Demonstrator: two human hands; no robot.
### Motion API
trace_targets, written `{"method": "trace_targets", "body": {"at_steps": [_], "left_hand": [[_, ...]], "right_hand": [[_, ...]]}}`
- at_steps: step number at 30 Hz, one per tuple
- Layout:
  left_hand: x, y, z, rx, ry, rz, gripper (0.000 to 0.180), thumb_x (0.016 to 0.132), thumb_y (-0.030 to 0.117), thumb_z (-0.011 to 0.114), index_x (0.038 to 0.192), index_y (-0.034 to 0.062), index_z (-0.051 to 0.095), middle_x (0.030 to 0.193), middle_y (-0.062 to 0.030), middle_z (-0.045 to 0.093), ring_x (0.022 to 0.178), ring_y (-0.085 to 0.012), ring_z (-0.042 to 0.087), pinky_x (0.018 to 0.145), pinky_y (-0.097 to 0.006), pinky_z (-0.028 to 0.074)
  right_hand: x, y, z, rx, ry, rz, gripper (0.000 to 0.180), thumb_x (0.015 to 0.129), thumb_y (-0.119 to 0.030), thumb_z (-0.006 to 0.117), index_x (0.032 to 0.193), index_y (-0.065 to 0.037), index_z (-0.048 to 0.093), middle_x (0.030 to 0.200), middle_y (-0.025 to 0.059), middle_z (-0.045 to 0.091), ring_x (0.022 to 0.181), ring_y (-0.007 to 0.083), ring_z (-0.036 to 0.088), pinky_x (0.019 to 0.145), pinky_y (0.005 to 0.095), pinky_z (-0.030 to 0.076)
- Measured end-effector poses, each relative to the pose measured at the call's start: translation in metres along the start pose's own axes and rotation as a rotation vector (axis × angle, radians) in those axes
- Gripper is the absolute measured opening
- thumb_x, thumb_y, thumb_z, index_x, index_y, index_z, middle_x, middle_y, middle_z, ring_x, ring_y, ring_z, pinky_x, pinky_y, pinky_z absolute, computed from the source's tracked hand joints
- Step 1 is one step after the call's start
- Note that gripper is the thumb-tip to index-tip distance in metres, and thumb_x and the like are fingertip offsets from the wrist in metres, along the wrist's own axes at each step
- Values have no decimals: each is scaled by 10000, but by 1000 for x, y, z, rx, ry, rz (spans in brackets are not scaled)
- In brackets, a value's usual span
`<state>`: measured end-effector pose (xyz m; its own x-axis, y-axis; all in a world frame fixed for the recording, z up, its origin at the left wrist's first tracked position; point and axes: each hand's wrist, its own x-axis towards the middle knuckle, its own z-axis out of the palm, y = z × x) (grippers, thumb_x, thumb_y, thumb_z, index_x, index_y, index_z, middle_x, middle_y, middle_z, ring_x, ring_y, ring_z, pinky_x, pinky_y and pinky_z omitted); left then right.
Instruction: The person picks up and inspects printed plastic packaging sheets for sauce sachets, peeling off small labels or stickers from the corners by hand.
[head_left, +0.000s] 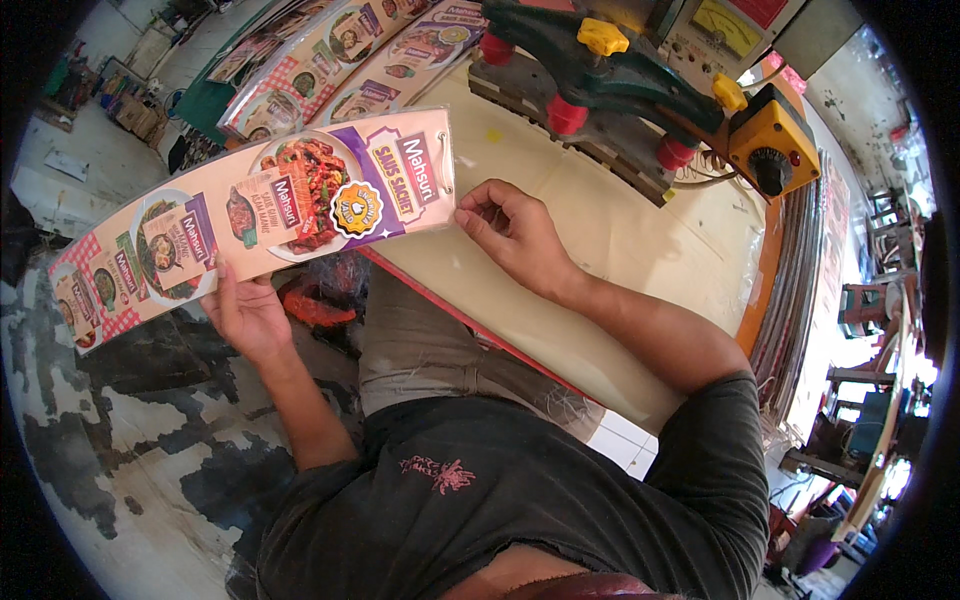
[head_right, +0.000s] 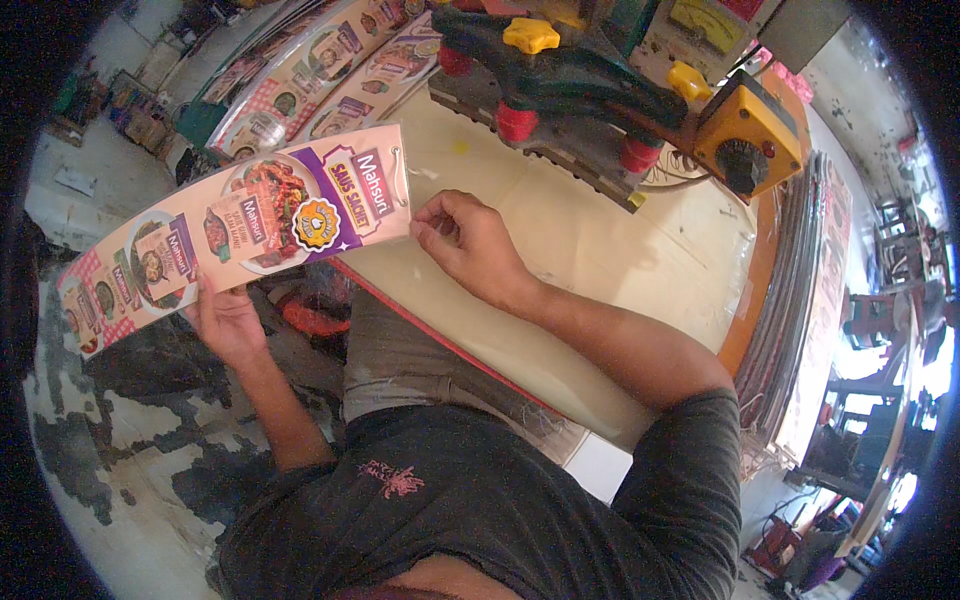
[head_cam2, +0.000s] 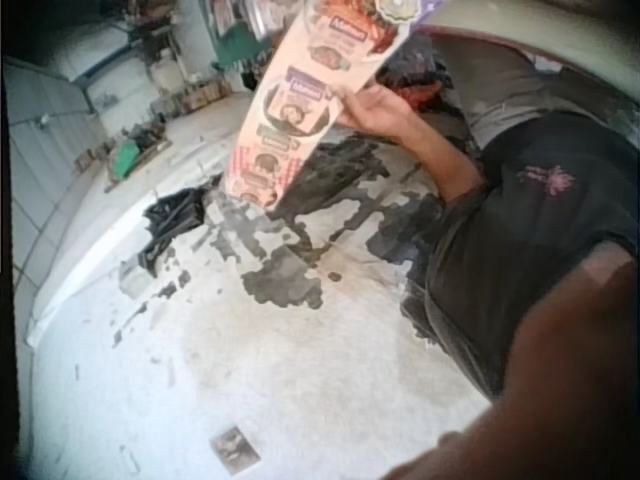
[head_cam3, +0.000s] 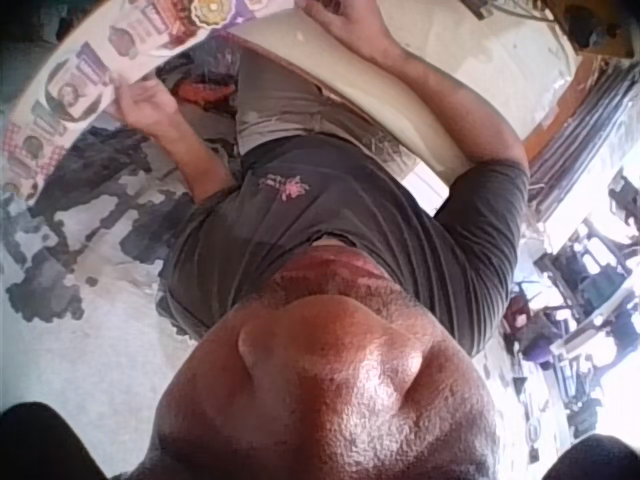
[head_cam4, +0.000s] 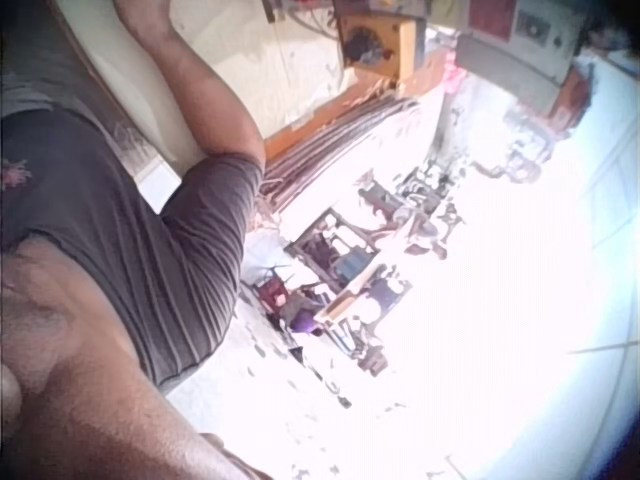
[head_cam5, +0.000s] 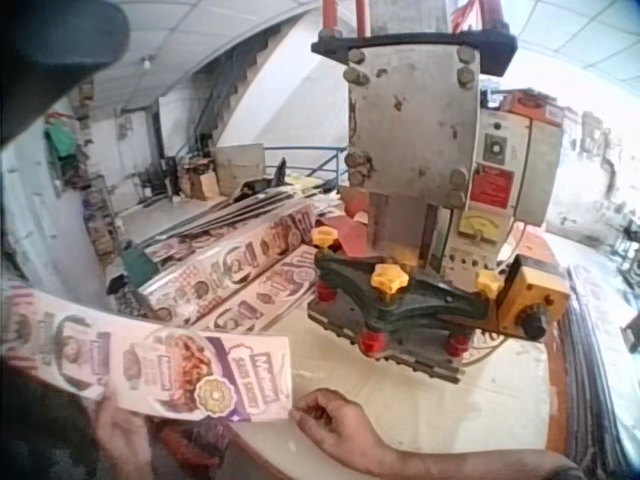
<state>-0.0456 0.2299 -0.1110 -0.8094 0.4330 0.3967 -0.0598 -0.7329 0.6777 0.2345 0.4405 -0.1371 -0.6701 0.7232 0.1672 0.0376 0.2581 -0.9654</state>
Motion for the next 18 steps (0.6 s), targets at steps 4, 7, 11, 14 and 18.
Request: {"method": "trace_targets", "body": {"at_steps": [4, 7, 11, 14, 18], "left_hand": [[0, 4, 4, 16, -11, 18, 447, 1028, -14, 549, 1469, 29, 485, 1453, -174, 594, 1293, -301, 633, 992, -536, 609], [0, 5, 0, 5, -26, 15, 468, 1031, -15, 545, 1490, 33, 466, 1471, -177, 580, 1312, -304, 621, 1003, -549, 603], [1, 6, 1, 4, -23, 39, 488, 1037, -16, 539, 1512, 36, 440, 1490, -182, 562, 1330, -313, 609, 1015, -559, 598], [0, 8, 4, 17, -28, 53, 496, 1039, -20, 535, 1521, 33, 430, 1500, -187, 553, 1333, -319, 606, 1018, -560, 597], [0, 10, 2, 30, -43, 54, 498, 1041, -23, 529, 1525, 29, 425, 1507, -196, 545, 1334, -323, 605, 1019, -556, 597]], "right_hand": [[-1, -2, -3, -27, -14, 3, 171, 971, -131, 695, 1039, 26, 688, 951, 147, 692, 815, 205, 641, 762, 356, 532], [-1, 1, -4, -66, -34, -16, 178, 1020, -148, 673, 1067, 22, 685, 941, 60, 668, 794, 108, 575, 723, 289, 500], [-1, -2, -5, -95, -46, -5, 188, 1044, -155, 660, 1091, 26, 685, 946, 23, 664, 801, 65, 562, 717, 256, 490], [1, 3, -4, -46, -38, -13, 193, 1044, -155, 659, 1100, 27, 688, 958, 27, 676, 831, 74, 584, 742, 261, 499], [-1, -4, -5, -3, -37, 14, 222, 986, -177, 675, 1061, 28, 714, 984, 166, 711, 861, 230, 665, 803, 371, 539]]}}
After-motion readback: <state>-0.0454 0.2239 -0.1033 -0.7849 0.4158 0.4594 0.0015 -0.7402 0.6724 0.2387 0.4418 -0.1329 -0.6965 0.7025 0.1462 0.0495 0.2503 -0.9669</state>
